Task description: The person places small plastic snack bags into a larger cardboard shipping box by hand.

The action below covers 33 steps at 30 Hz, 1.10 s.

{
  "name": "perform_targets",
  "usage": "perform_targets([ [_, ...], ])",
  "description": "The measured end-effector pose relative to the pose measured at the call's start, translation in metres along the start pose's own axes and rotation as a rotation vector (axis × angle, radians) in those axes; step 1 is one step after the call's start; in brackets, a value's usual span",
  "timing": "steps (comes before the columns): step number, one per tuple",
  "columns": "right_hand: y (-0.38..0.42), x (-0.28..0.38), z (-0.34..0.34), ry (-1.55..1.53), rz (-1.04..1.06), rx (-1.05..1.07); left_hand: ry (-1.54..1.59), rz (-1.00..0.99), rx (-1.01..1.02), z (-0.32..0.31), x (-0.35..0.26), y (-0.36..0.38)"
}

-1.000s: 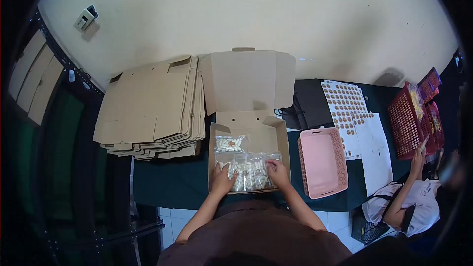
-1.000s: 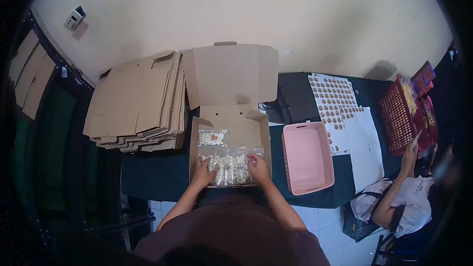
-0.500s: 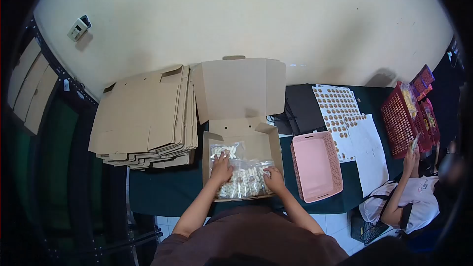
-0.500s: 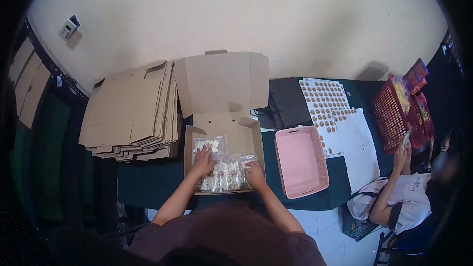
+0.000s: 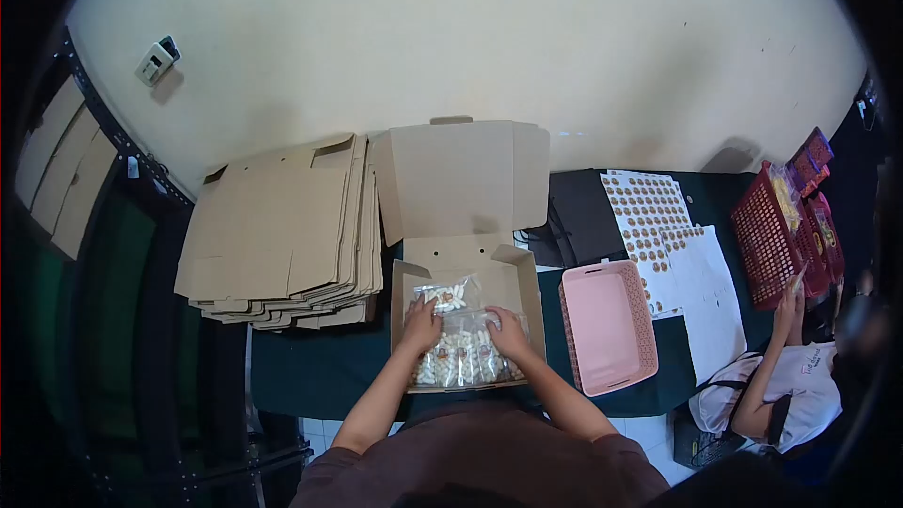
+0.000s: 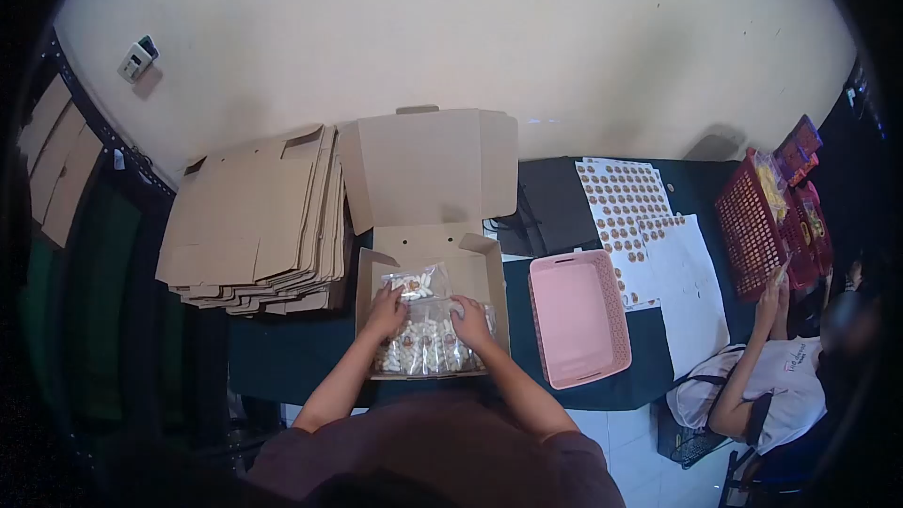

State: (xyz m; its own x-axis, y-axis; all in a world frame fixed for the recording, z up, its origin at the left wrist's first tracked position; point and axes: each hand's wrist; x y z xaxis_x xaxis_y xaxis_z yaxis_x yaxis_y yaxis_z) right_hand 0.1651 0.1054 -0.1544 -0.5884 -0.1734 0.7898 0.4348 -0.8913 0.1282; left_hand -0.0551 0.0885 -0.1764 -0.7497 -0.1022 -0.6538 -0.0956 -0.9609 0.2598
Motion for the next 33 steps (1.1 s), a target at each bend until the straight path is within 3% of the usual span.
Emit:
perform_targets([
  [3,-0.029,-0.012,-0.01,-0.182,-0.167,0.032,0.053,-0.032,0.009,0.002,-0.001,0.004],
  [5,-0.049,-0.029,-0.022,-0.235,-0.072,0.008,0.036,-0.016,0.005,0.002,-0.004,0.009],
  [7,-0.061,-0.033,-0.026,-0.436,-0.163,-0.006,0.094,-0.038,-0.002,0.001,-0.004,0.012],
  [12,-0.074,-0.022,-0.017,-0.607,-0.286,-0.029,0.243,-0.006,0.079,0.011,-0.014,0.025],
  [14,-0.076,-0.022,-0.009,-0.699,-0.181,0.17,0.205,0.0,0.02,0.015,-0.021,0.029],
  [15,-0.074,-0.013,-0.006,-0.696,-0.179,0.171,0.171,0.006,-0.036,0.019,-0.027,0.031],
  [17,-0.064,0.012,-0.006,-0.679,0.036,0.083,0.17,-0.1,-0.16,0.033,-0.039,0.028],
  [21,-0.051,0.039,-0.014,-0.449,0.172,0.01,0.005,-0.231,-0.408,0.06,-0.069,0.024],
  [23,-0.039,0.06,-0.005,-0.382,0.151,0.037,0.617,-0.178,0.027,0.055,-0.052,0.007],
  [24,-0.034,0.066,-0.002,-0.34,0.159,0.012,0.775,-0.264,0.026,0.044,-0.042,-0.001],
  [27,-0.014,0.083,0.01,-0.318,0.166,-0.018,0.729,-0.247,0.107,0.057,-0.06,0.013],
  [33,0.012,0.093,0.003,-0.313,0.146,-0.13,0.856,-0.24,0.009,0.047,-0.072,0.021],
])
Point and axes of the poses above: each hand's wrist, its own y-axis away from the middle knuckle, its own z-axis out of the back of the hand, x = y × z, and after that the axes turned 14 degrees about x, right-handed
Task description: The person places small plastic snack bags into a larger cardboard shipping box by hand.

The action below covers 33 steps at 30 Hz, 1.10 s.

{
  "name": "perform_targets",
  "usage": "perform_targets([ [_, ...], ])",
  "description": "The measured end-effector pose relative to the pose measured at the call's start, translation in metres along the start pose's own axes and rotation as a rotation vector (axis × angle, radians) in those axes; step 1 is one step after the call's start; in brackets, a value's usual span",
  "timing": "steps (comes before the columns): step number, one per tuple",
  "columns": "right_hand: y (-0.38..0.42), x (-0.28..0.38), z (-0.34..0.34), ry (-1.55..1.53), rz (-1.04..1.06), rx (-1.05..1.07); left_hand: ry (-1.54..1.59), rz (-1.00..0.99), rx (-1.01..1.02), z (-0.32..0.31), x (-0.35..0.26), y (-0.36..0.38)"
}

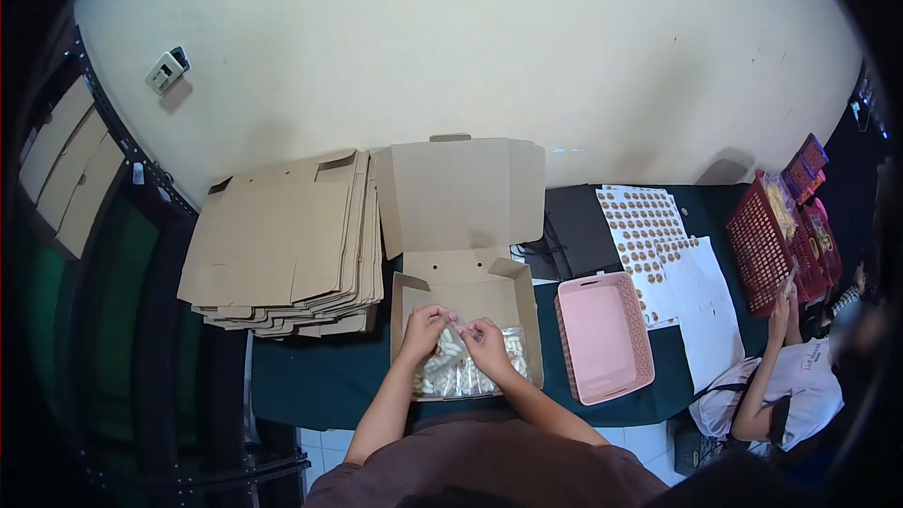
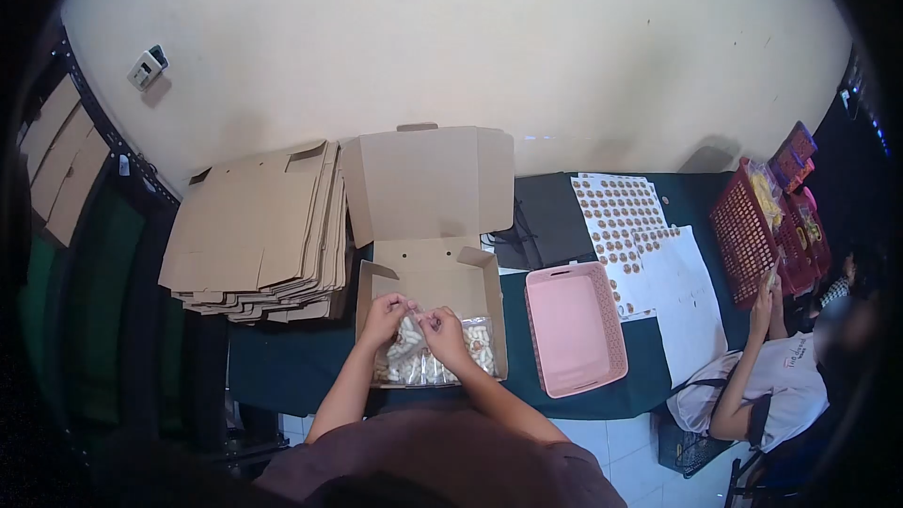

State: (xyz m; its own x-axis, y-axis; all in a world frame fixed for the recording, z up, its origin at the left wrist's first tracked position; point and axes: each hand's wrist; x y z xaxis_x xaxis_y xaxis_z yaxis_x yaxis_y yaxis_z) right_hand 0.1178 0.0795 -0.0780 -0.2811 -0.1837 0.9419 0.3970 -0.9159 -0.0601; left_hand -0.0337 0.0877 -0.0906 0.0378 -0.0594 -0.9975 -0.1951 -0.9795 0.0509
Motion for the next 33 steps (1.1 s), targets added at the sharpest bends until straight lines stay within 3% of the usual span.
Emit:
perform_targets([
  [13,0.013,-0.004,-0.003,0.02,-0.038,0.027,-0.058,-0.039,-0.183,-0.003,-0.001,0.0],
  [18,0.017,-0.005,0.005,0.17,-0.022,0.047,-0.028,-0.013,-0.204,-0.007,0.008,-0.001],
  [28,0.036,0.005,0.008,0.18,-0.057,0.036,-0.099,0.031,-0.133,-0.011,0.016,0.004],
  [30,0.038,-0.003,0.008,0.222,-0.071,0.03,0.1,0.18,-0.089,-0.006,0.019,0.01],
  [32,0.038,-0.009,0.011,0.133,-0.059,0.057,0.102,0.122,-0.021,0.002,0.03,0.016],
  [33,0.039,-0.009,0.011,0.056,-0.065,0.018,0.285,0.114,-0.01,0.005,0.033,0.022],
])
Point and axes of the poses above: each hand's wrist, its own y-axis away from the middle knuckle, its own z-axis out of the back of the hand, x = y × z, and after that the axes turned 14 degrees about x, right-handed
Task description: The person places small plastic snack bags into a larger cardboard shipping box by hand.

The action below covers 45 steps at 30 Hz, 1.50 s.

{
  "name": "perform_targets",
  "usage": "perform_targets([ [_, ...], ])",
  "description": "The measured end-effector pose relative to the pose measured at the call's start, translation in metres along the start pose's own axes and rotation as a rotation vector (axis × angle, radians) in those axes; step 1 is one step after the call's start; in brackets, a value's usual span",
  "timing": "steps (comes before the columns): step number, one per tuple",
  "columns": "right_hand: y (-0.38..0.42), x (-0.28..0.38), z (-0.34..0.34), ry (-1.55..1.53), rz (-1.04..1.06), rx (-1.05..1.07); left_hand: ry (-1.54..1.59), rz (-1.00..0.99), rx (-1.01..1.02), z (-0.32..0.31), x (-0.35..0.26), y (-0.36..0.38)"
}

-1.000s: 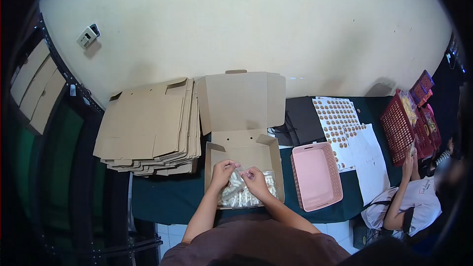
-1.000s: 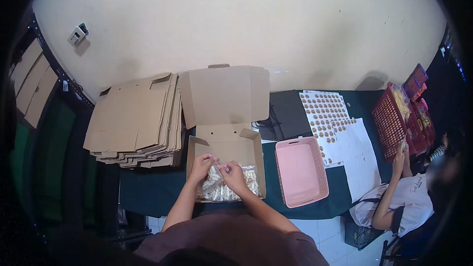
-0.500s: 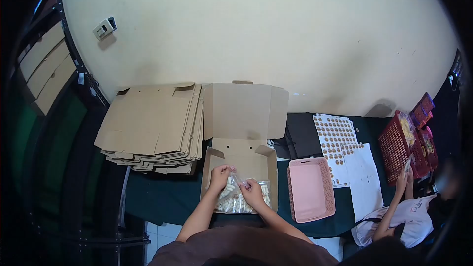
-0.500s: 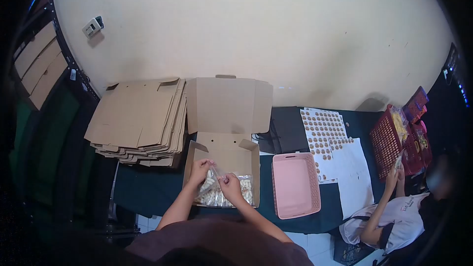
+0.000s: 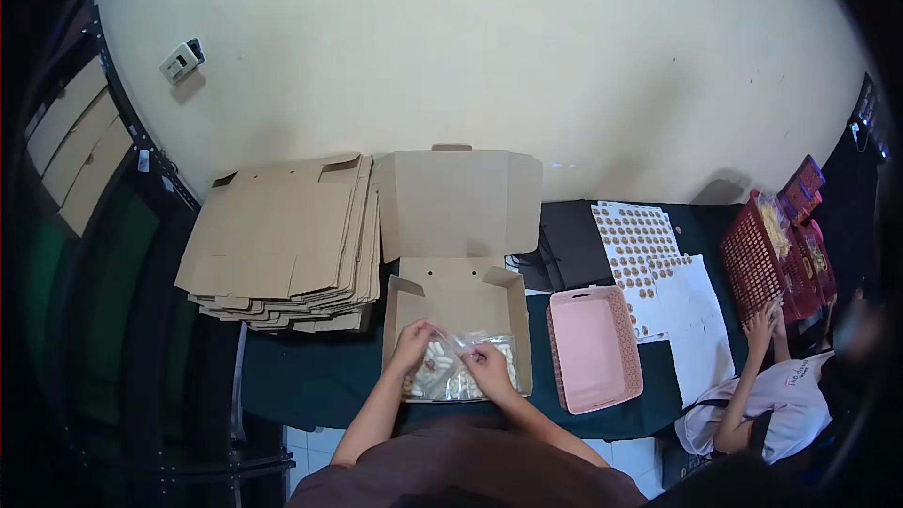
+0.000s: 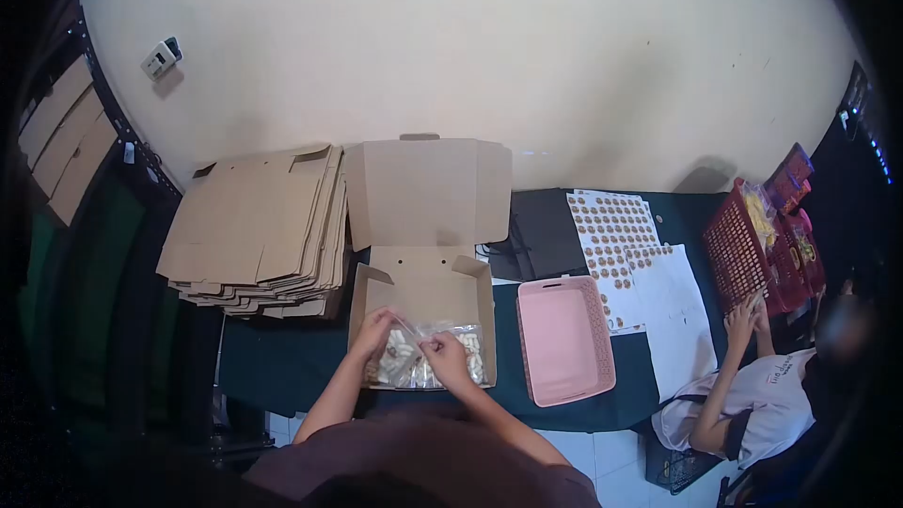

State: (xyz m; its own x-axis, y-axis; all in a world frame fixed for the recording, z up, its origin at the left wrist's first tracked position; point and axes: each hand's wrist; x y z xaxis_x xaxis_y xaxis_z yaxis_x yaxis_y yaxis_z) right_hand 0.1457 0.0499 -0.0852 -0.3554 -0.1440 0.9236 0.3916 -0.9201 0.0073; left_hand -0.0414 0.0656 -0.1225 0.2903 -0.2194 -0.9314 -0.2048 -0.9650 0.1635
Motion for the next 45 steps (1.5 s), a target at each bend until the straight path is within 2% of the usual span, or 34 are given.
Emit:
perform_targets([
  [1,-0.003,0.005,0.004,-0.006,0.004,0.011,0.179,-0.009,0.014,-0.003,-0.016,0.008],
  [2,-0.007,0.008,0.014,-0.113,0.005,0.006,0.112,0.15,-0.055,-0.012,-0.029,0.022],
  [3,-0.011,0.015,0.024,-0.221,0.004,0.0,0.111,0.152,-0.059,-0.013,-0.024,0.023],
  [5,-0.016,0.029,0.038,-0.233,0.017,-0.01,-0.062,-0.039,0.159,-0.016,-0.012,0.027],
  [6,-0.018,0.034,0.043,-0.303,-0.021,-0.023,-0.103,0.063,0.182,-0.022,-0.016,0.029],
  [9,-0.023,0.029,0.046,-0.408,-0.12,-0.013,-0.083,0.033,0.155,-0.03,-0.011,0.028],
  [11,-0.028,0.007,0.034,-0.44,0.029,-0.127,-0.122,0.006,0.121,-0.036,-0.017,0.027],
  [13,-0.015,0.036,0.032,-0.374,0.032,-0.076,-0.042,-0.162,0.048,-0.038,-0.016,0.024],
  [15,-0.007,0.04,0.02,-0.5,-0.03,-0.018,-0.038,-0.141,0.053,-0.04,-0.023,0.027],
  [16,-0.007,0.028,0.017,-0.614,0.004,0.094,-0.048,-0.112,0.063,-0.043,-0.028,0.029],
  [19,-0.005,0.019,0.018,-0.507,-0.054,0.154,-0.039,-0.031,0.047,-0.052,-0.037,0.036],
  [21,-0.004,0.017,0.017,-0.472,-0.065,0.149,-0.143,-0.145,0.055,-0.048,-0.023,0.033],
  [25,-0.004,0.008,0.019,-0.478,-0.066,0.196,-0.068,-0.129,0.021,-0.042,-0.02,0.03],
  [27,-0.006,-0.006,0.015,-0.632,-0.151,0.193,-0.041,-0.124,0.004,-0.04,-0.019,0.03],
  [29,-0.005,-0.005,0.014,-0.7,-0.128,0.214,-0.039,-0.121,0.007,-0.04,-0.02,0.031],
  [32,-0.004,-0.001,0.009,-0.442,-0.06,0.177,-0.052,-0.112,0.008,-0.043,-0.022,0.034],
  [37,-0.005,0.013,0.018,-0.504,-0.193,0.238,-0.058,-0.096,0.002,-0.043,-0.024,0.036],
  [39,-0.004,0.024,0.015,-0.435,-0.134,0.126,-0.073,-0.124,0.024,-0.045,-0.031,0.038],
  [40,-0.003,0.025,0.015,-0.42,-0.031,0.185,-0.073,-0.123,0.025,-0.047,-0.031,0.038],
  [42,-0.004,0.019,0.014,-0.398,-0.067,0.183,-0.283,-0.08,0.126,-0.051,-0.032,0.039],
  [45,-0.007,0.003,0.008,-0.389,-0.097,0.14,-0.271,-0.154,0.158,-0.06,-0.028,0.043],
])
Point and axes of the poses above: each hand's wrist, its own y-axis away from the middle knuckle, its own z-axis out of the back of the hand, x = y × z, and after that the axes turned 14 degrees about x, right-handed
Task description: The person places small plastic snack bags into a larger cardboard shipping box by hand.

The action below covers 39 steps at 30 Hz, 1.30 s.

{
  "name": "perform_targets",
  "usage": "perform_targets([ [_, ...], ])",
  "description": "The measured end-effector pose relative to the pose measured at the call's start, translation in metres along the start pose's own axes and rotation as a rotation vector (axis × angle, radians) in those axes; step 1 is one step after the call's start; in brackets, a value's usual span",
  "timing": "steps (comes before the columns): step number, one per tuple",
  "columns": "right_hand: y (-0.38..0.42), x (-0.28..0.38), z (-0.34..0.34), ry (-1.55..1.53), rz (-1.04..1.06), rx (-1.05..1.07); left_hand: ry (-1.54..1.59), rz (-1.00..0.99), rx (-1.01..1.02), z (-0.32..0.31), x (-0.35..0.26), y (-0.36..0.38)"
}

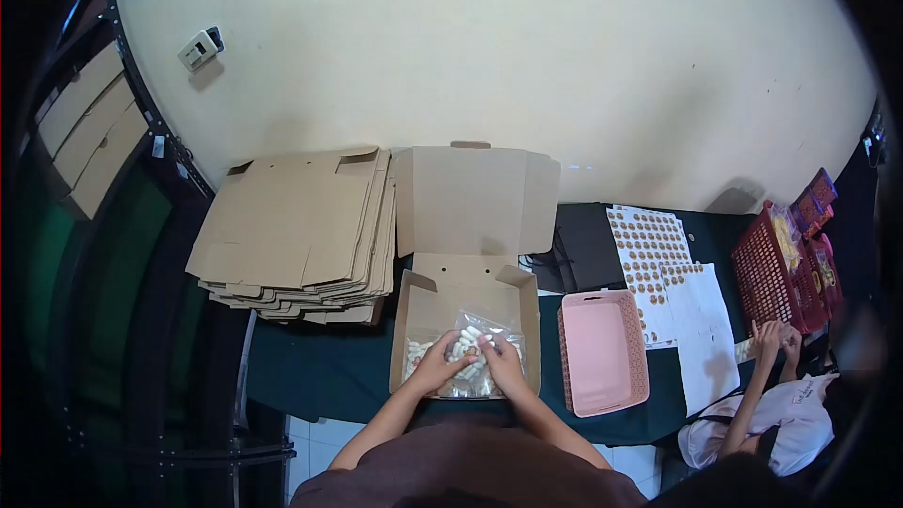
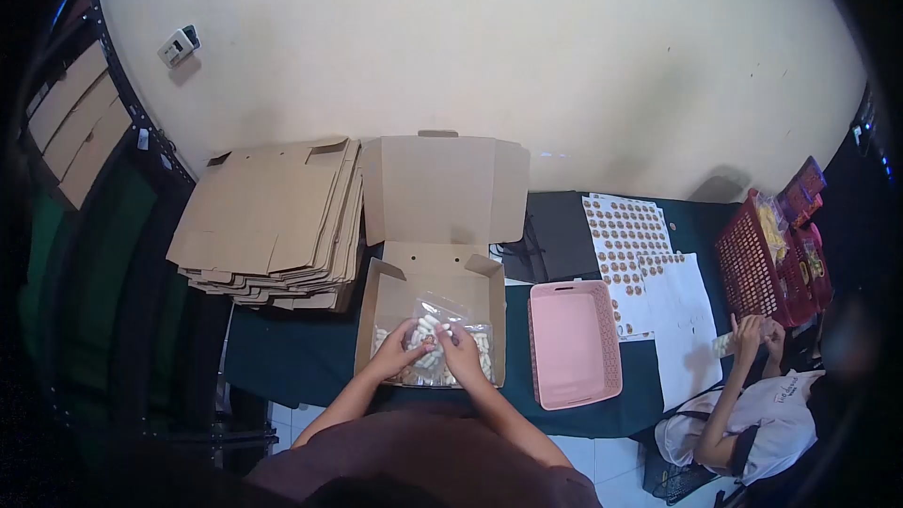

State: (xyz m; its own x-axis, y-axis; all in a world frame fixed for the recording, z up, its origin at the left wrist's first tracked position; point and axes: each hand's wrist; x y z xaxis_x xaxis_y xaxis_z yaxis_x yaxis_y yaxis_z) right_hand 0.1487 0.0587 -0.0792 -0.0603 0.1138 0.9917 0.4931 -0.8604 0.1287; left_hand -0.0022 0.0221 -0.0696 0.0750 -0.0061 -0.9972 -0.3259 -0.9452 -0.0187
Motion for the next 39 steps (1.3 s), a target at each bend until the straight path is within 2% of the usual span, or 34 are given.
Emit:
perform_targets([
  [2,-0.006,-0.026,0.003,-0.06,0.077,-0.119,-0.05,0.032,0.056,0.006,-0.003,0.003],
  [4,0.0,0.001,0.007,-0.044,0.075,-0.139,-0.299,0.064,0.234,0.014,0.004,0.006],
  [5,0.001,0.005,0.015,-0.021,-0.034,-0.059,-0.289,0.179,0.344,0.017,0.004,0.008],
  [6,0.002,0.006,0.023,0.0,-0.144,0.024,-0.288,0.18,0.337,0.02,0.015,0.009],
  [8,-0.001,-0.004,0.037,0.016,-0.143,0.081,-0.12,0.206,0.427,0.025,0.045,0.01],
  [9,0.0,0.001,0.043,0.068,-0.141,0.087,-0.151,0.34,0.409,0.02,-0.015,0.01],
  [12,0.003,0.016,0.056,0.115,-0.21,0.091,-0.025,0.301,0.333,0.036,0.006,0.01],
  [14,0.003,0.02,0.062,-0.012,-0.182,0.079,-0.116,0.292,0.335,0.048,-0.001,0.014],
  [16,0.001,0.017,0.072,-0.012,-0.208,0.071,-0.018,0.423,0.372,0.058,0.001,0.017],
  [17,-0.002,0.009,0.076,-0.065,-0.177,0.034,0.161,0.319,0.299,0.058,0.003,0.018],
  [18,-0.006,-0.002,0.081,-0.12,-0.146,-0.003,0.16,0.319,0.296,0.061,0.006,0.018],
  [20,-0.016,-0.019,0.096,-0.105,-0.149,-0.069,-0.085,0.179,0.062,0.068,0.016,0.021],
  [21,-0.019,-0.022,0.102,-0.249,-0.169,-0.128,-0.018,0.271,-0.037,0.067,0.016,0.021],
  [22,-0.023,-0.023,0.105,-0.394,-0.189,-0.187,-0.018,0.272,-0.039,0.069,0.03,0.023],
  [23,-0.029,-0.024,0.107,-0.392,-0.231,-0.262,-0.148,0.28,-0.053,0.073,0.051,0.026],
  [24,-0.033,-0.029,0.107,-0.392,-0.231,-0.259,-0.278,0.287,-0.069,0.073,0.053,0.027],
  [25,-0.037,-0.034,0.108,-0.542,-0.23,-0.232,-0.246,0.438,-0.039,0.067,0.045,0.03],
  [26,-0.042,-0.04,0.108,-0.692,-0.229,-0.203,-0.247,0.438,-0.043,0.064,0.057,0.031],
  [28,-0.055,-0.068,0.109,-0.785,-0.227,-0.115,-0.707,0.477,0.021,0.053,0.08,0.038],
  [30,-0.066,-0.08,0.094,-0.974,-0.361,-0.164,-0.648,0.484,-0.019,0.032,0.08,0.046],
  [32,-0.076,-0.09,0.077,-0.987,-0.358,-0.135,-0.868,0.519,-0.038,0.019,0.077,0.05],
  [35,-0.087,-0.09,0.049,-0.707,-0.457,-0.1,-0.792,0.522,-0.047,0.02,0.068,0.049],
  [36,-0.091,-0.093,0.042,-0.706,-0.457,-0.091,-0.76,0.514,-0.044,0.023,0.069,0.049],
  [39,-0.106,-0.1,0.028,-0.579,-0.316,-0.127,-0.797,0.496,-0.064,0.023,0.072,0.05],
])
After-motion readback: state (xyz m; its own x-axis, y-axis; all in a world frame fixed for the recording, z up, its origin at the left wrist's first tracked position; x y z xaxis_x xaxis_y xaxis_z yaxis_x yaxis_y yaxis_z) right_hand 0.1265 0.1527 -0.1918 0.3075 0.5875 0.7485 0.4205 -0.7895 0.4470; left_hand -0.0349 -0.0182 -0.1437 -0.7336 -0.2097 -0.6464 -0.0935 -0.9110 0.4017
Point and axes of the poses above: each hand's wrist, its own y-axis away from the middle knuckle, its own z-axis out of the back of the hand, x = y × z, and after that the axes turned 14 degrees about x, right-handed
